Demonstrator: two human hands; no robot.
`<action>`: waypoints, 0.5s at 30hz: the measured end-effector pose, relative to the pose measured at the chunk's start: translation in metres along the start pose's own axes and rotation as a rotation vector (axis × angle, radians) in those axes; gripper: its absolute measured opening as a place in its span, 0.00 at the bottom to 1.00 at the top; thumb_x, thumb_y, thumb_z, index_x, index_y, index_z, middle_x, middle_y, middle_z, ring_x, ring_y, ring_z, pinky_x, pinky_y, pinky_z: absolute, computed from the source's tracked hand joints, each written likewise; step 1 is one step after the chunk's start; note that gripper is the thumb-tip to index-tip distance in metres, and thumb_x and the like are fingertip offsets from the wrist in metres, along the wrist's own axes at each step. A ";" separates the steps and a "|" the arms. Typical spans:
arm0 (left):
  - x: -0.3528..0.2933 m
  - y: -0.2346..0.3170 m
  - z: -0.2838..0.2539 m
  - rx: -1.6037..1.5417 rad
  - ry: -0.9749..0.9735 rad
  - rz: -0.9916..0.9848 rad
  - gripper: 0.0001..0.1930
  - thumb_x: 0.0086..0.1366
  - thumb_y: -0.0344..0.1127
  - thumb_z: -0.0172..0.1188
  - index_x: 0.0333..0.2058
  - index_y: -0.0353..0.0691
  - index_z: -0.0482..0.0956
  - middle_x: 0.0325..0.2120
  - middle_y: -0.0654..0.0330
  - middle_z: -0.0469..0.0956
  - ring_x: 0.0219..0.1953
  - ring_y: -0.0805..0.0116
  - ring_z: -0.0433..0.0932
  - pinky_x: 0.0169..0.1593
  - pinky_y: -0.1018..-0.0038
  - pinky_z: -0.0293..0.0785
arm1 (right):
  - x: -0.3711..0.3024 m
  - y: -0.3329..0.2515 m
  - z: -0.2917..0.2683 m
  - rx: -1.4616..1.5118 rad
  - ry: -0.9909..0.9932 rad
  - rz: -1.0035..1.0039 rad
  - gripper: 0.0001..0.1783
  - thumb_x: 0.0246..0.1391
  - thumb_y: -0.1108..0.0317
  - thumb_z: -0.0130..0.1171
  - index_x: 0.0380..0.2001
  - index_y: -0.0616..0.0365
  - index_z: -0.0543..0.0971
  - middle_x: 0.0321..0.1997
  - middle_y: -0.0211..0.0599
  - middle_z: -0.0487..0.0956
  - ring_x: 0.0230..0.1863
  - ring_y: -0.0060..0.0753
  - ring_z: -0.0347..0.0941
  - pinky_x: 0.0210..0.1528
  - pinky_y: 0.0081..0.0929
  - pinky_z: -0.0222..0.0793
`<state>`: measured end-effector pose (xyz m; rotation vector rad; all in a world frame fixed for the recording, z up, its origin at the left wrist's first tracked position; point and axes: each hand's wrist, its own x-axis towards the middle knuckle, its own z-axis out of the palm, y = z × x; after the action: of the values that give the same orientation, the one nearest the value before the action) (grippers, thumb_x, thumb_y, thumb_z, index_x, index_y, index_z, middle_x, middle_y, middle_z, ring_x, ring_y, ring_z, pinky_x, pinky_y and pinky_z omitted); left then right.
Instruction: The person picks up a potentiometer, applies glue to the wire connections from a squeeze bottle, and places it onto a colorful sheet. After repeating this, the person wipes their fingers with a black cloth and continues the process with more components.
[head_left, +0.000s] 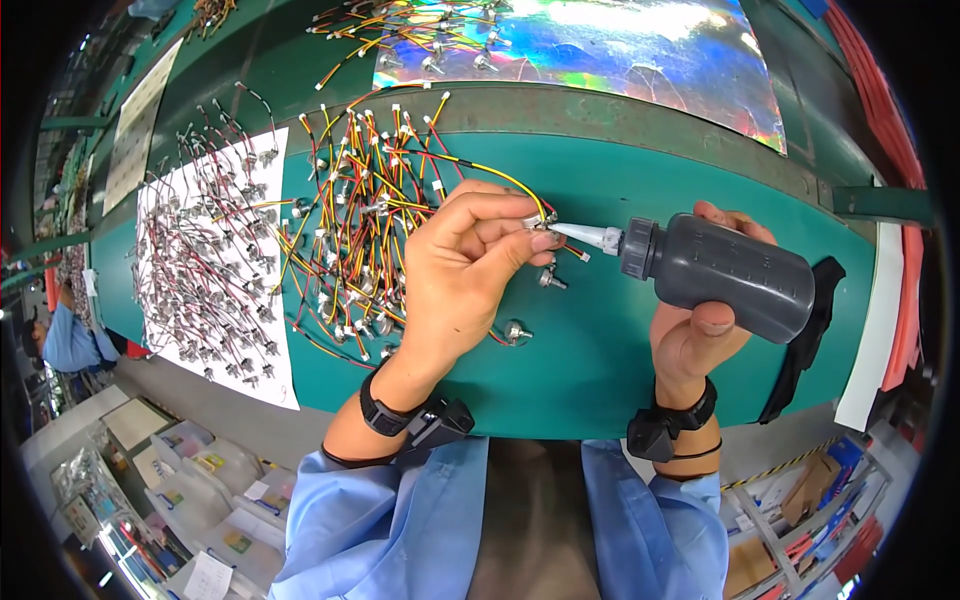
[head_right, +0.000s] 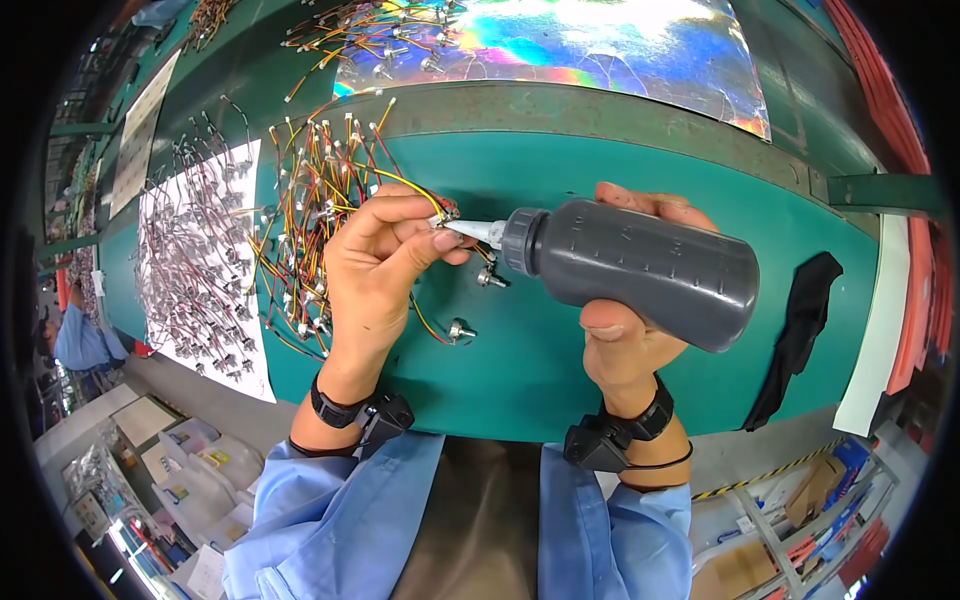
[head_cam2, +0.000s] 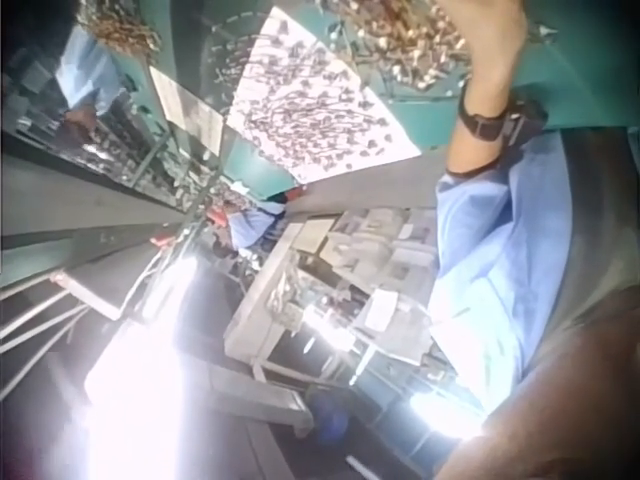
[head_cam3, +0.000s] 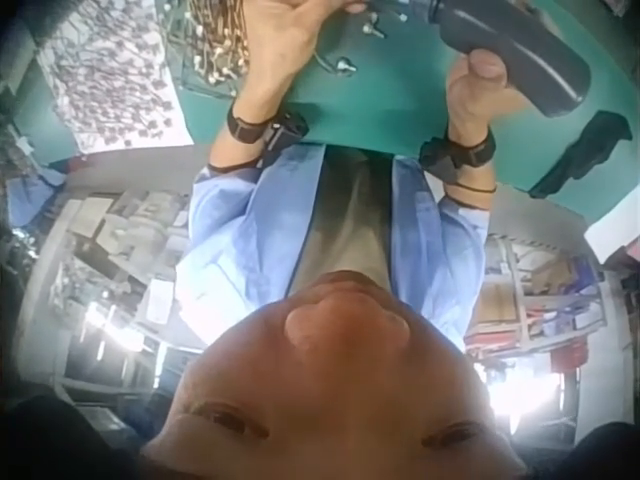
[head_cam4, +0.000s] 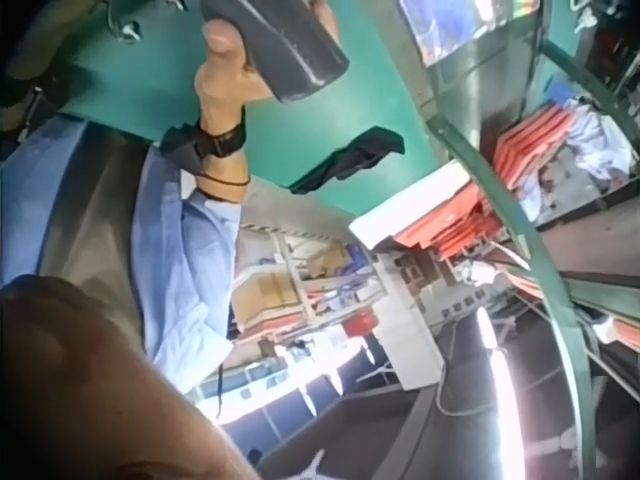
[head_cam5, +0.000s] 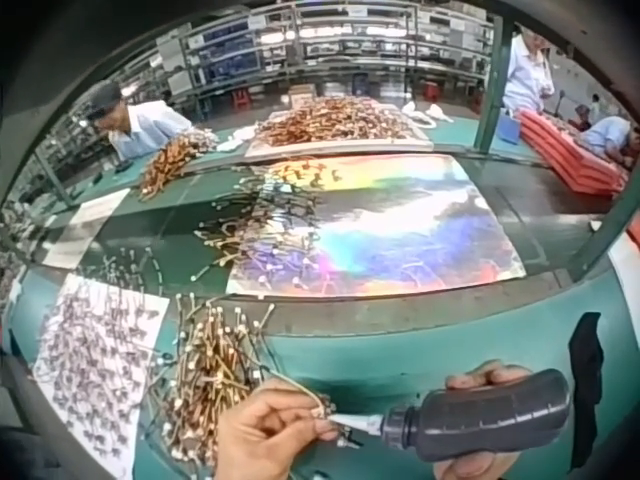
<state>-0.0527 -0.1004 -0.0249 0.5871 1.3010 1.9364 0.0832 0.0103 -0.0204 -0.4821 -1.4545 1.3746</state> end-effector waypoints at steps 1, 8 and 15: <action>0.000 0.000 0.000 0.002 -0.001 -0.004 0.08 0.55 0.14 0.51 0.35 0.27 0.71 0.36 0.57 0.68 0.37 0.64 0.77 0.40 0.75 0.78 | 0.000 0.000 0.000 -0.001 -0.001 0.001 0.44 0.41 0.43 0.61 0.53 0.63 0.59 0.48 0.45 0.68 0.52 0.38 0.65 0.53 0.32 0.63; 0.000 0.000 0.000 0.016 -0.016 0.010 0.09 0.55 0.14 0.51 0.36 0.26 0.71 0.36 0.57 0.68 0.38 0.65 0.77 0.42 0.75 0.77 | 0.000 0.000 0.000 0.001 0.002 0.011 0.43 0.42 0.44 0.61 0.53 0.63 0.59 0.48 0.45 0.68 0.52 0.38 0.65 0.53 0.32 0.63; 0.000 0.000 0.000 0.010 -0.019 0.029 0.09 0.55 0.13 0.50 0.36 0.26 0.71 0.36 0.57 0.68 0.37 0.65 0.77 0.42 0.75 0.77 | 0.000 0.001 0.000 0.008 0.001 -0.002 0.42 0.43 0.45 0.61 0.53 0.62 0.59 0.48 0.45 0.68 0.52 0.39 0.65 0.53 0.32 0.63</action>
<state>-0.0530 -0.1001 -0.0250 0.6319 1.2977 1.9443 0.0826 0.0104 -0.0217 -0.4760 -1.4477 1.3779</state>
